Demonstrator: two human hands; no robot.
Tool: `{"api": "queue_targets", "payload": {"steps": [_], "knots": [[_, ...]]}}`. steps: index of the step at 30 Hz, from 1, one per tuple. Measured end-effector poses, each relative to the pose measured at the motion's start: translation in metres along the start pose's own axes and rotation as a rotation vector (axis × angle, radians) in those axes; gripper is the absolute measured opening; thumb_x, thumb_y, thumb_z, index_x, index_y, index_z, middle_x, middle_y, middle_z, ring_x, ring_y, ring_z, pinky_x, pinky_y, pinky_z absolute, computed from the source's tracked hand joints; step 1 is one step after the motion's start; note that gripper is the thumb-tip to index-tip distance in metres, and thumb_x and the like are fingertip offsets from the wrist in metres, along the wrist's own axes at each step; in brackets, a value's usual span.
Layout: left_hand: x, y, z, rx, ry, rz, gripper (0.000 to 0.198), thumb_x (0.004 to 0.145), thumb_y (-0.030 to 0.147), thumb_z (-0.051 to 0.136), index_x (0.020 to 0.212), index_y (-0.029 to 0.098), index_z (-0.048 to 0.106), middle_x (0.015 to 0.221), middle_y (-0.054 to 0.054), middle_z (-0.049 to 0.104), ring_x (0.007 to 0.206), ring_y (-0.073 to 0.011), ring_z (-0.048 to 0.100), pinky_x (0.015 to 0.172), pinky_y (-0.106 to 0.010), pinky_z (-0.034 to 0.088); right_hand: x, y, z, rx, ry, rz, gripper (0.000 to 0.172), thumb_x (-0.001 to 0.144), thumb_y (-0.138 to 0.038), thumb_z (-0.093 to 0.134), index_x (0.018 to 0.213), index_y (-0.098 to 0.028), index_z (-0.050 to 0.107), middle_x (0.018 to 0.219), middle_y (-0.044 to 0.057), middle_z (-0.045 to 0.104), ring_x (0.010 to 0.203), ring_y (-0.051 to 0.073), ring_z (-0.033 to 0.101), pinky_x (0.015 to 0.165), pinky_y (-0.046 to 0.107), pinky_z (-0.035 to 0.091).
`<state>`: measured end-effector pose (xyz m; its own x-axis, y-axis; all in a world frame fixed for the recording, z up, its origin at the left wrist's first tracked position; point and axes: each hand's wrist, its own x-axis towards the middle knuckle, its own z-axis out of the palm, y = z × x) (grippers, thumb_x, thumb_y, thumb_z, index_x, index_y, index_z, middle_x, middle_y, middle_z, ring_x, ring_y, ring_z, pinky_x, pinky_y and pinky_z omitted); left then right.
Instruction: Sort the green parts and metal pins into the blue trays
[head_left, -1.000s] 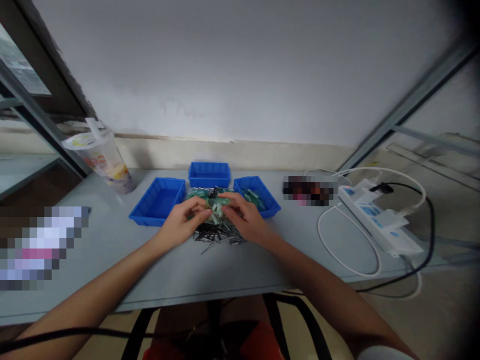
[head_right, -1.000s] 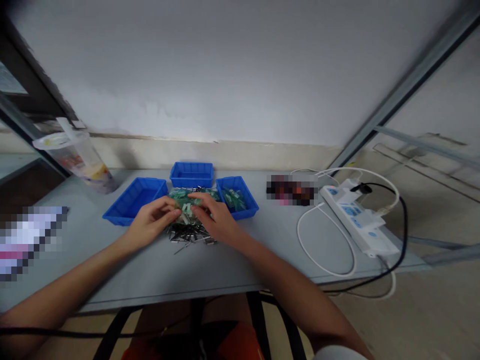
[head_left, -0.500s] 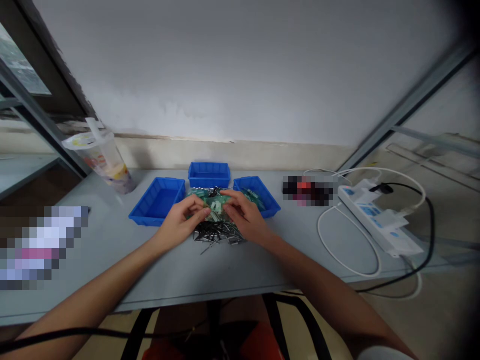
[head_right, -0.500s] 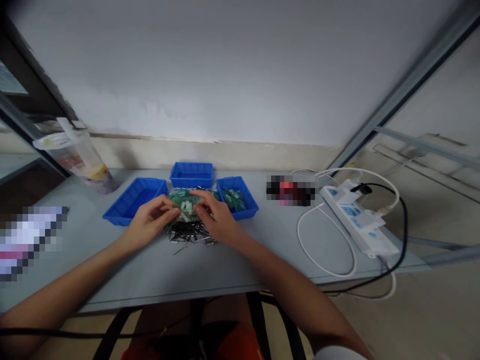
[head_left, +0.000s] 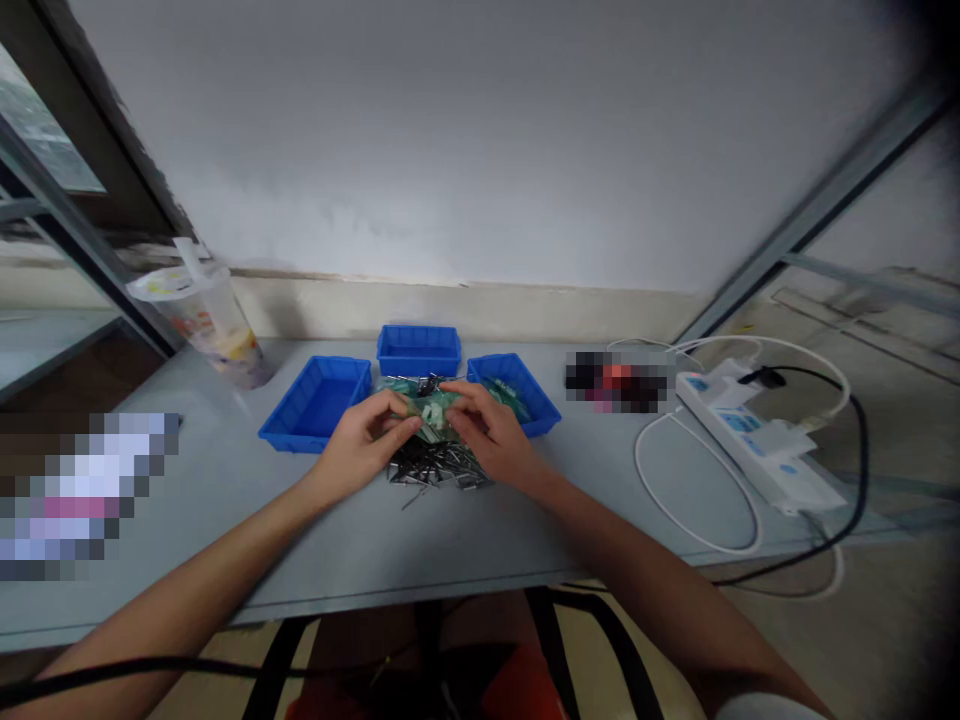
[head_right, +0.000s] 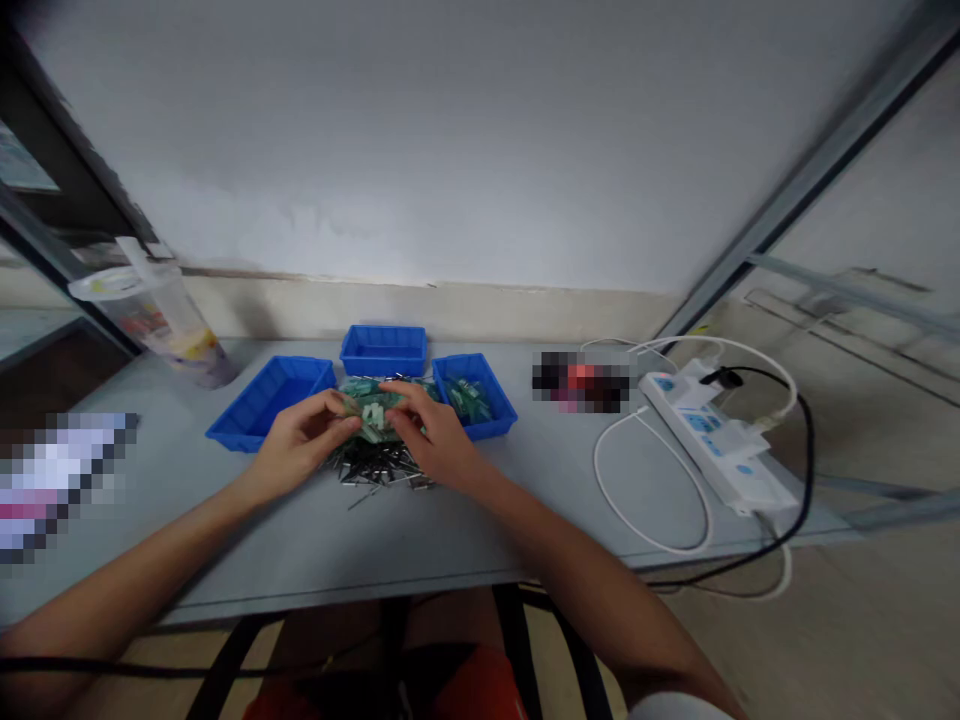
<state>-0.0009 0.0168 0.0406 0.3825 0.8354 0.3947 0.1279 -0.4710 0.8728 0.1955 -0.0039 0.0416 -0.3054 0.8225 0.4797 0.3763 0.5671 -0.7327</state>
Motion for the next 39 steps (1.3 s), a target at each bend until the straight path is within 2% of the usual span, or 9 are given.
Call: {"api": "queue_targets", "payload": {"steps": [6, 13, 24, 32, 39], "knots": [[0.001, 0.0028, 0.0009, -0.045, 0.015, 0.026, 0.016, 0.079, 0.025, 0.062, 0.07, 0.015, 0.052, 0.075, -0.001, 0.053, 0.068, -0.0111, 0.05, 0.059, -0.023, 0.041, 0.0002, -0.0003, 0.0007, -0.009, 0.011, -0.018, 0.029, 0.092, -0.026, 0.042, 0.121, -0.024, 0.045, 0.077, 0.0, 0.06, 0.062, 0.011, 0.053, 0.059, 0.026, 0.044], [0.0002, 0.0024, 0.0009, -0.074, 0.025, 0.093, 0.015, 0.079, 0.02, 0.062, 0.069, 0.015, 0.052, 0.084, -0.003, 0.055, 0.077, -0.012, 0.054, 0.067, -0.025, 0.046, 0.0002, -0.0006, 0.0009, -0.025, 0.007, -0.021, 0.029, 0.092, -0.025, 0.042, 0.121, -0.024, 0.045, 0.074, -0.001, 0.059, 0.06, 0.01, 0.052, 0.058, 0.025, 0.044], [0.0003, -0.0004, -0.0016, -0.023, 0.056, 0.205, 0.014, 0.075, 0.016, 0.066, 0.066, 0.016, 0.055, 0.078, -0.002, 0.056, 0.077, -0.0124, 0.054, 0.068, -0.026, 0.045, 0.0004, -0.0027, 0.0007, -0.023, -0.012, -0.007, 0.029, 0.093, -0.026, 0.041, 0.121, -0.023, 0.045, 0.073, -0.002, 0.059, 0.06, 0.01, 0.053, 0.058, 0.024, 0.043], [-0.0018, 0.0024, 0.0022, -0.138, 0.086, 0.121, 0.011, 0.071, 0.017, 0.068, 0.071, 0.016, 0.057, 0.077, -0.001, 0.055, 0.071, -0.011, 0.055, 0.061, -0.023, 0.048, 0.0004, -0.0017, 0.0023, -0.011, -0.015, -0.009, 0.029, 0.092, -0.025, 0.042, 0.121, -0.022, 0.045, 0.073, -0.001, 0.059, 0.06, 0.01, 0.053, 0.058, 0.024, 0.042], [-0.0014, -0.0017, 0.0034, -0.177, 0.104, 0.102, 0.014, 0.071, 0.014, 0.069, 0.079, 0.016, 0.058, 0.077, 0.001, 0.055, 0.07, -0.0089, 0.055, 0.065, -0.022, 0.048, 0.0, -0.0017, 0.0026, -0.015, -0.013, -0.019, 0.029, 0.092, -0.025, 0.042, 0.121, -0.022, 0.045, 0.074, -0.001, 0.06, 0.06, 0.01, 0.053, 0.058, 0.026, 0.044]]}}
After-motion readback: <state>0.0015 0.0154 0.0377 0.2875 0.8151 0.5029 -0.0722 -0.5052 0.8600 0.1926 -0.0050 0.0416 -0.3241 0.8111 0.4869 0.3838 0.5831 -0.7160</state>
